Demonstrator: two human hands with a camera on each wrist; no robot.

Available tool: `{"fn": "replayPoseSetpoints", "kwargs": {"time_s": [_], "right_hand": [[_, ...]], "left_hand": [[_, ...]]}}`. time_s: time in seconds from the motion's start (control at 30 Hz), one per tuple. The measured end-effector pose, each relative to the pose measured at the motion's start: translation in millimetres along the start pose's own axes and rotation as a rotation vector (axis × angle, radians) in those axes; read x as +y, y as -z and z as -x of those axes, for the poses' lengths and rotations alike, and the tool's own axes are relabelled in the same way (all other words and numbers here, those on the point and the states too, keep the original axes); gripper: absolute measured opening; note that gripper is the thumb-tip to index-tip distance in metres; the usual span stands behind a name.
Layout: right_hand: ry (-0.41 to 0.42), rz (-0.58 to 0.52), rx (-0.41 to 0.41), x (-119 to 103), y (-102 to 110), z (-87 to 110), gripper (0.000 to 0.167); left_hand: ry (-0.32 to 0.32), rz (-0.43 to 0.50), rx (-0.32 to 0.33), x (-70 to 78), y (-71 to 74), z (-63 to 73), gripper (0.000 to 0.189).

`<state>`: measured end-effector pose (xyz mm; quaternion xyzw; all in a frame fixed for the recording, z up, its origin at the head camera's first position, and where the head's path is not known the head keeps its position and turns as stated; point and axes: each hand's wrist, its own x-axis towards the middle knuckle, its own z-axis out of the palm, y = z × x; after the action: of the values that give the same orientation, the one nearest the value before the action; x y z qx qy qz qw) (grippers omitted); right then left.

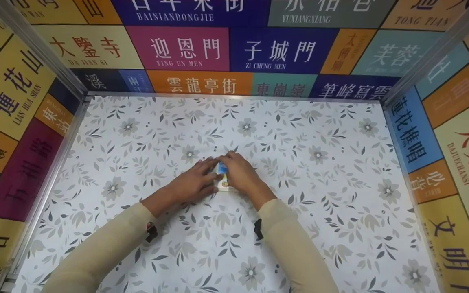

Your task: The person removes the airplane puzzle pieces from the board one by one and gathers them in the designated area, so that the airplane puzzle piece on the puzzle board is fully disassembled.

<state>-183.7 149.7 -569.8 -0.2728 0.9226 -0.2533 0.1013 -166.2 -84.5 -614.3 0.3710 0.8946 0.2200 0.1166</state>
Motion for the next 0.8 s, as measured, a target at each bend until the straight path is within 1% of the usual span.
{"fn": "replayPoseSetpoints", "kwargs": {"time_s": [0.07,0.1,0.2,0.27,0.33,0.37,0.43,0.5,0.53,0.6,0.67,0.73,0.8], "right_hand": [[-0.004,-0.009,-0.002,0,0,-0.6,0.053],[-0.003,-0.008,-0.002,0,-1,-1.0,0.054],[0.000,-0.011,0.002,1,-2,-2.1,0.058],[0.002,-0.017,0.007,1,-2,-2.8,0.060],[0.004,-0.025,0.015,1,-2,-2.8,0.062],[0.006,-0.030,0.019,1,-2,-2.8,0.062],[0.007,-0.038,0.021,1,-3,-2.5,0.063],[0.008,-0.044,0.025,1,-3,-2.3,0.064],[0.008,-0.046,0.026,1,-3,-2.2,0.063],[0.010,-0.040,0.028,1,-4,-2.1,0.064],[0.016,-0.034,0.033,2,-4,-2.6,0.064],[0.029,-0.032,0.037,2,-4,-3.2,0.064],[0.044,-0.045,0.038,4,-4,-4.3,0.063]], "left_hand": [[0.000,0.001,-0.005,2.1,2.9,0.6,0.050],[0.002,-0.015,-0.016,3.5,4.6,0.8,0.050],[0.003,-0.037,-0.011,0.2,0.9,-0.5,0.051],[0.001,-0.017,0.005,-4.0,-3.9,-1.6,0.052],[-0.003,-0.028,0.009,-6.4,-6.9,-2.0,0.051],[-0.002,-0.025,0.001,-4.6,-4.7,-1.5,0.051],[-0.002,-0.009,0.007,-5.2,-5.9,-0.9,0.051],[0.000,-0.021,-0.010,-1.3,-1.3,0.2,0.050],[0.002,-0.009,-0.012,0.8,0.9,0.4,0.051],[-0.004,-0.012,-0.008,0.8,1.0,0.6,0.051],[-0.006,-0.016,-0.009,-1.2,-1.0,-0.7,0.052],[-0.009,-0.014,0.005,-5.9,-6.0,-1.9,0.053],[-0.010,-0.020,0.007,-6.1,-5.8,-2.8,0.053]]}}
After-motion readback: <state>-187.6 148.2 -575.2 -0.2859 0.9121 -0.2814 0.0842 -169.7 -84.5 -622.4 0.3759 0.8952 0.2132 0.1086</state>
